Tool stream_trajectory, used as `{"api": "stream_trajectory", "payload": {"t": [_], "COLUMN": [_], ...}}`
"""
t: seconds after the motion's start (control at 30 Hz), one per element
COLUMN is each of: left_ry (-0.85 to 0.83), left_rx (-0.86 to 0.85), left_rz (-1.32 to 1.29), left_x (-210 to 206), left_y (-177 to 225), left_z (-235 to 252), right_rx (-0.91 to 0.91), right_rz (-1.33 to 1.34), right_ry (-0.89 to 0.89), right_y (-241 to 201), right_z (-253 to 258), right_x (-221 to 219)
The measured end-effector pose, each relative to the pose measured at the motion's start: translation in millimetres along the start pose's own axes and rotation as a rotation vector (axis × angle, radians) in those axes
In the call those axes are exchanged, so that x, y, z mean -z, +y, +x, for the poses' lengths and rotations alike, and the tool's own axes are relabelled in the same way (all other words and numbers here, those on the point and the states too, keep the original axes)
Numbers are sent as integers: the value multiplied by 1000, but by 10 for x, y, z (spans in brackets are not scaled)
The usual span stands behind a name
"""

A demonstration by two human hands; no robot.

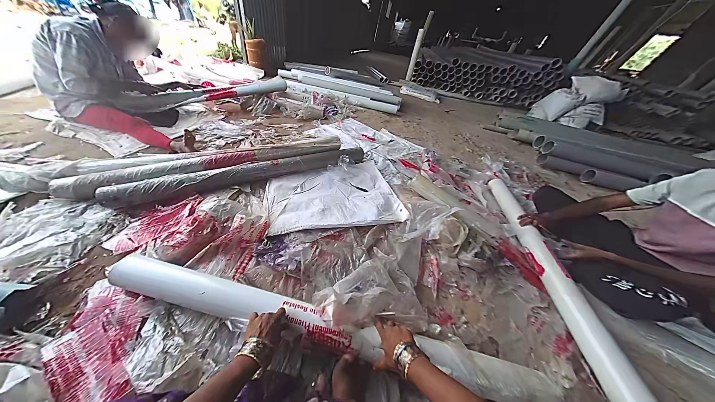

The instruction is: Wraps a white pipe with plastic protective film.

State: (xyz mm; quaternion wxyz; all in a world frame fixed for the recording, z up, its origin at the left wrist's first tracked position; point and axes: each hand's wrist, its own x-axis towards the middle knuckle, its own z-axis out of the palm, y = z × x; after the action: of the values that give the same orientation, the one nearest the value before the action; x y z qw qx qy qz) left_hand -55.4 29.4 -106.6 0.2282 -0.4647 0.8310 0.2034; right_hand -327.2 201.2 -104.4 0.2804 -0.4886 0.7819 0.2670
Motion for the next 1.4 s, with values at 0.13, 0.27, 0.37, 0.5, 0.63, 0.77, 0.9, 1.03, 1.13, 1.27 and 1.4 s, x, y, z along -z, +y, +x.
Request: {"api": "stream_trajectory", "payload": {"t": [0.13, 0.27, 0.37, 0.5, 0.63, 0.77, 0.9, 1.03, 1.13, 1.27, 1.4], "left_ry": [15, -64, -161, -234, -316, -124, 132, 865, 1119, 737, 549], "left_rx": [-52, -9, 9, 80, -193, -652, -792, -748, -355, -137, -312], "left_rz": [-24, -121, -125, -233, -282, -315, -321, -449, -492, -448, -427], "left_x": [6, 203, 303, 360, 448, 690, 1461, 2343, 2835, 2637, 1977], "left_y": [-39, -158, -119, 114, 644, 941, 787, 549, 408, 179, -121], "left_z": [-56, -309, -590, -883, -1284, -1295, -1006, -543, -283, 29, 372], "right_rx": [-3, -8, -21, -32, -21, -21, -29, -25, -25, -27, -36], "right_rz": [-60, -116, -128, -139, -129, -110, -88, -61, -48, -54, -45], "right_ry": [-26, -53, -51, -25, -44, -24, 1, -2, 0, -13, -12], "right_y": [-16, -69, -83, -77, -49, -72, -34, -33, -7, -4, -10], "right_z": [33, 69, 48, 28, 67, 32, -1, 3, 11, 12, 1], "right_x": [68, 119, 125, 102, 112, 84, 59, 49, 53, 70, 62]}}
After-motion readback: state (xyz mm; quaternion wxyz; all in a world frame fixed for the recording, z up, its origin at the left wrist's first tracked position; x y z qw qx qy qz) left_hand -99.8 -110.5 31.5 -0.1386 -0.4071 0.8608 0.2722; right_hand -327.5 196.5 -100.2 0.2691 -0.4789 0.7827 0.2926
